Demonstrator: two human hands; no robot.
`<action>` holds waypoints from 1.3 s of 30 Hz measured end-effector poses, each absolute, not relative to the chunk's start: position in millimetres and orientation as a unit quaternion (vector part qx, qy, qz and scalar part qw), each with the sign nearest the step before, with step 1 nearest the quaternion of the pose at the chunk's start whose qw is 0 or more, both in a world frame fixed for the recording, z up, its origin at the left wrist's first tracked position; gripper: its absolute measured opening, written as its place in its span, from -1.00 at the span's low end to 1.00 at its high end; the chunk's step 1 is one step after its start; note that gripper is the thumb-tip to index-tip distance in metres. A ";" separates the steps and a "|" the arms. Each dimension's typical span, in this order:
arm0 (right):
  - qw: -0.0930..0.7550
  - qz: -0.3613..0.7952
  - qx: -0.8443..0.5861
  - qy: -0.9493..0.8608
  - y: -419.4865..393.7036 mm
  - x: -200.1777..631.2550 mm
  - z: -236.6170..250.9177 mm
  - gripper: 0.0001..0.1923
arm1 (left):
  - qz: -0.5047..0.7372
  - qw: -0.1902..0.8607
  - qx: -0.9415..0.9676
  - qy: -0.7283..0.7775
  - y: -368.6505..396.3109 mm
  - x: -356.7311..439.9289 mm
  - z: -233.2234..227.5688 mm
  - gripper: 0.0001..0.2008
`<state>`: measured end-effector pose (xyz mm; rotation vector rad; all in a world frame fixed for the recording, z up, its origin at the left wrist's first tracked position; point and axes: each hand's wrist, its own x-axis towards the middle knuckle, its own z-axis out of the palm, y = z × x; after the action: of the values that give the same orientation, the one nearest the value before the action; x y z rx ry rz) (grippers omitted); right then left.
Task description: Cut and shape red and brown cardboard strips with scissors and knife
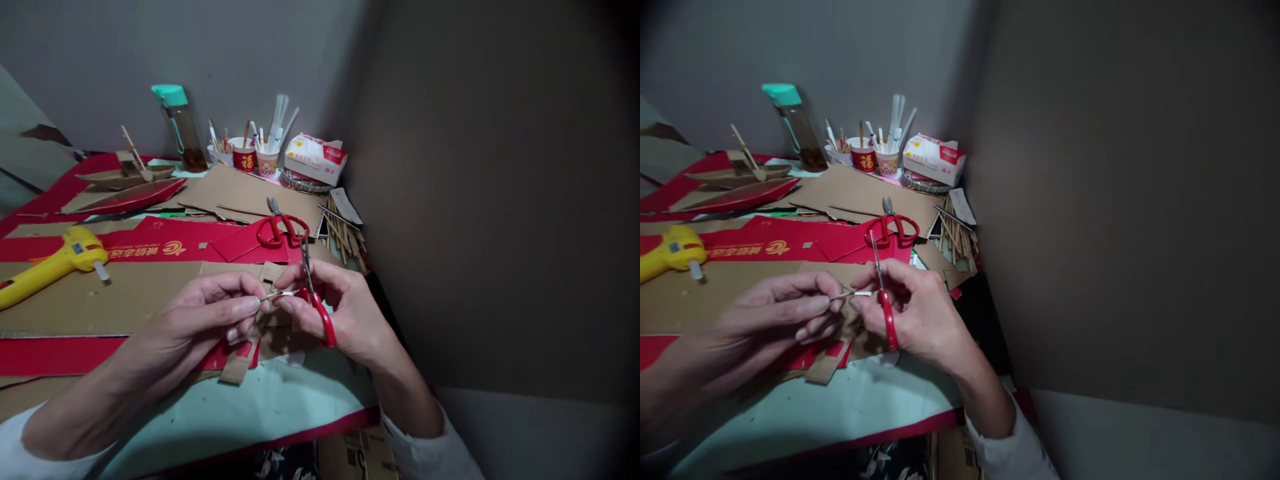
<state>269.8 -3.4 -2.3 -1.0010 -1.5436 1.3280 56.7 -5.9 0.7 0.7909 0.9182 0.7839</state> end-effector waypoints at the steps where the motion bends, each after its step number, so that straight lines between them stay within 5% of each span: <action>1: 0.429 0.537 -0.396 -0.609 -4.3 269.4 -2.9 -0.76 | 0.355 0.754 0.358 0.421 -5.6 57.8 0.2 -0.75; 19: 0.464 0.503 -0.407 -0.605 -7.1 265.9 -5.3 -0.77 | 0.297 0.735 0.465 0.394 -7.9 60.5 -17.1 -0.80; 39: 0.532 0.475 -0.396 -0.579 -8.5 267.9 -7.4 -0.76 | 0.384 0.701 0.369 0.475 -0.1 64.4 -15.0 -0.80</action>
<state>267.9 -8.5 -7.4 -0.9435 -1.3802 1.1335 64.4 -0.1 -15.0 0.8215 1.0582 0.8548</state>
